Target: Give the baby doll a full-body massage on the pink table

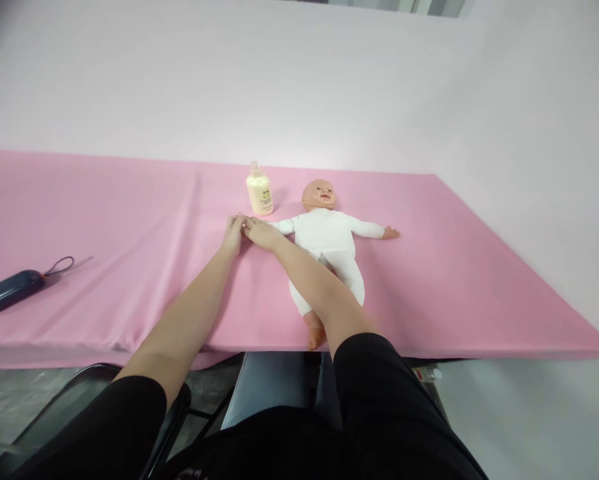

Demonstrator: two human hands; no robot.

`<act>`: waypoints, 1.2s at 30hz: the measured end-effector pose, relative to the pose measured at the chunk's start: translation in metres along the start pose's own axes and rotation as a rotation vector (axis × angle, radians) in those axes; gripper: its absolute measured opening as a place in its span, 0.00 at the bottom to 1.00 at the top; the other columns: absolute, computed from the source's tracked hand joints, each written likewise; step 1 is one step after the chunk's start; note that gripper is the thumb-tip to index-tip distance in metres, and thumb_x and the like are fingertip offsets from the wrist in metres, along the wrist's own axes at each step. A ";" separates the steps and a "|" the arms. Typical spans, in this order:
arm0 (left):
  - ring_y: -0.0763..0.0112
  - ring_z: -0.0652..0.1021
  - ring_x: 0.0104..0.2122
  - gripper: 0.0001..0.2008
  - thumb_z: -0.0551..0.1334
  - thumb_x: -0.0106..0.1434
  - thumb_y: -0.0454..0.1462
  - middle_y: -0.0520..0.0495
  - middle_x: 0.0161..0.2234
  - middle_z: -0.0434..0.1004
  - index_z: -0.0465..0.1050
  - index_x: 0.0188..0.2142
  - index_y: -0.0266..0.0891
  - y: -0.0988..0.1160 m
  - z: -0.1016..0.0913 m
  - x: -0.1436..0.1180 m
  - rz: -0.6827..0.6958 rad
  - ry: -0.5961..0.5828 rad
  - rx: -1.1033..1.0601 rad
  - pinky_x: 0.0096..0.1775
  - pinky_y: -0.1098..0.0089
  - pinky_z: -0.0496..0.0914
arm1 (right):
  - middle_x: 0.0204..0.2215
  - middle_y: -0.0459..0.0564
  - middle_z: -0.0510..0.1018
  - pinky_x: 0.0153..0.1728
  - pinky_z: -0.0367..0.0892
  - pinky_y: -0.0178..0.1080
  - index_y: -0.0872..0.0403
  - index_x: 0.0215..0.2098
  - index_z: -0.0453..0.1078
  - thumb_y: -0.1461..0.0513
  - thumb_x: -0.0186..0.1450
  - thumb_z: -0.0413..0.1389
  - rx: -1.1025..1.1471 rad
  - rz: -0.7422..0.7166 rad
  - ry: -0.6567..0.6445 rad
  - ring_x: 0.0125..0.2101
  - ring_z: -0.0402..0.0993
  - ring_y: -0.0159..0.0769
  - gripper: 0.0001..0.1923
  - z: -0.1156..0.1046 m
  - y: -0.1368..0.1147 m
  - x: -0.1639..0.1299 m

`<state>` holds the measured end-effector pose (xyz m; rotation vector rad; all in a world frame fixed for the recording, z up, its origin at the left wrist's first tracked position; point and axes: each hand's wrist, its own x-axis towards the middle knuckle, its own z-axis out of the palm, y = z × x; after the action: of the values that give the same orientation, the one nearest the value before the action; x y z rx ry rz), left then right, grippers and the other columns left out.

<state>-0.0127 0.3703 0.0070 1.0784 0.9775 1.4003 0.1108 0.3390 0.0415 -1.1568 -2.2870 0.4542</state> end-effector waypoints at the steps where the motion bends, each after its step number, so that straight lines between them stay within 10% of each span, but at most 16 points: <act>1: 0.69 0.79 0.34 0.23 0.68 0.62 0.54 0.50 0.37 0.75 0.59 0.39 0.44 0.002 0.000 -0.001 -0.030 -0.002 -0.005 0.34 0.71 0.73 | 0.65 0.61 0.72 0.72 0.54 0.54 0.58 0.65 0.68 0.67 0.73 0.46 0.018 -0.035 -0.016 0.69 0.61 0.45 0.24 0.000 0.000 0.000; 11: 0.70 0.77 0.33 0.13 0.69 0.58 0.39 0.48 0.39 0.76 0.68 0.40 0.42 0.014 0.002 -0.003 0.051 -0.017 0.142 0.37 0.70 0.72 | 0.62 0.54 0.77 0.72 0.55 0.50 0.53 0.65 0.70 0.59 0.76 0.46 0.406 0.125 0.193 0.65 0.68 0.41 0.23 -0.038 0.009 -0.015; 18: 0.63 0.75 0.35 0.06 0.58 0.55 0.32 0.48 0.29 0.73 0.71 0.32 0.42 0.015 -0.005 -0.004 0.156 0.042 0.468 0.42 0.65 0.72 | 0.59 0.57 0.79 0.68 0.61 0.50 0.56 0.59 0.75 0.54 0.78 0.44 0.168 0.079 0.125 0.62 0.73 0.42 0.24 -0.109 0.005 -0.115; 25: 0.57 0.72 0.57 0.12 0.56 0.58 0.26 0.41 0.48 0.74 0.73 0.37 0.40 0.040 0.024 -0.041 0.431 0.008 0.575 0.64 0.58 0.63 | 0.61 0.59 0.77 0.68 0.63 0.52 0.54 0.56 0.76 0.53 0.77 0.47 0.116 -0.085 0.034 0.64 0.71 0.43 0.22 -0.133 -0.006 -0.207; 31: 0.56 0.73 0.59 0.14 0.61 0.68 0.34 0.40 0.55 0.73 0.68 0.52 0.40 0.048 0.089 -0.128 -0.166 -0.255 0.304 0.63 0.55 0.67 | 0.68 0.61 0.68 0.71 0.54 0.56 0.52 0.59 0.75 0.49 0.70 0.61 0.032 -0.341 -0.328 0.71 0.59 0.48 0.25 -0.122 -0.075 -0.243; 36: 0.59 0.75 0.60 0.22 0.64 0.69 0.39 0.40 0.60 0.72 0.63 0.61 0.44 0.054 0.104 -0.173 -0.511 -0.416 -0.060 0.60 0.61 0.71 | 0.62 0.60 0.75 0.72 0.47 0.65 0.52 0.52 0.79 0.44 0.57 0.71 -0.105 -0.434 -0.442 0.68 0.63 0.56 0.32 -0.104 -0.095 -0.261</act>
<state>0.0783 0.1926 0.0693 0.9386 0.8205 0.7465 0.2407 0.0774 0.0934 -0.6084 -2.8770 0.4548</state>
